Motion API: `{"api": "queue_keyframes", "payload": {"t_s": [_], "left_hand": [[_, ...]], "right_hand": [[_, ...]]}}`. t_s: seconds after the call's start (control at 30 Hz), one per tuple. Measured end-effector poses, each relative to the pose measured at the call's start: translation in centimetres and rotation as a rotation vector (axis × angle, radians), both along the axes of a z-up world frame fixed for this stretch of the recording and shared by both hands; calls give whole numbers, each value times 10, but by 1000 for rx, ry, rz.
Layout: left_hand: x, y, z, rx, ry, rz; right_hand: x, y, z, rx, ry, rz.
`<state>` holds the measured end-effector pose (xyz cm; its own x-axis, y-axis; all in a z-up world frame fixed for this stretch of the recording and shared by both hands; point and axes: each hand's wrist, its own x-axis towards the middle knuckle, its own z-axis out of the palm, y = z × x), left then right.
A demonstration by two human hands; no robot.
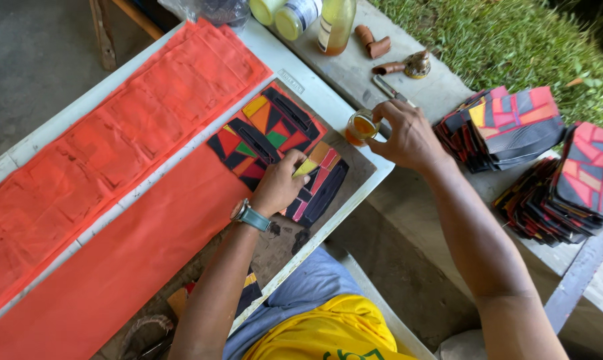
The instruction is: The person lays out a long orange fabric sheet on a table and sequentially places small patterned fabric pouches onto it. They adjust the pouches to align them in a row and smooth the fabric around them. The person handles the pouches one at a time, arranging them along the length of the orange fabric.
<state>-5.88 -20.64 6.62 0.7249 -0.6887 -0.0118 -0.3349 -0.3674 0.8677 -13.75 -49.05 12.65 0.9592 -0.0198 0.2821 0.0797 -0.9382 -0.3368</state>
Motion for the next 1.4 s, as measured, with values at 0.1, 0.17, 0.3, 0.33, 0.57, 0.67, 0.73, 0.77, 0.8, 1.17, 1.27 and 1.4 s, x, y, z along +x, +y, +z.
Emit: {"api": "queue_keyframes", "payload": {"t_s": [0.1,0.17,0.3,0.33,0.57,0.67,0.73,0.77,0.8,1.17,1.27,1.4], "left_hand": [[0,2,0,-3,-28,5],[-1,4,-2,17,-13,20],[-2,5,0,46,18,45],[-3,5,1,39,11,48],[-3,4,-1,49,28,32],[-2,3,-3,-66,44,-71],[-4,1,-4,-229,152,-183],[-5,0,-5,-257,199,-208],[-6,-3,-4,-285,246,-238],[-7,-12,11,72,-37,-80],[-5,-12,13,73,-33,-85],[-6,-11,7,45,-81,-78]], "right_hand": [[-1,3,-3,51,-136,57],[-1,7,-4,96,-107,54],[-1,21,5,-29,-55,-79],[0,23,8,-35,-36,-111],[3,19,14,-192,58,-128],[9,17,9,-238,100,-120],[14,19,8,-259,141,-119],[14,20,8,-274,170,-119],[12,19,9,-288,197,-123],[-41,22,29,-201,-2,-79],[-70,28,40,17,-75,-10],[-92,48,23,13,-60,139]]}}
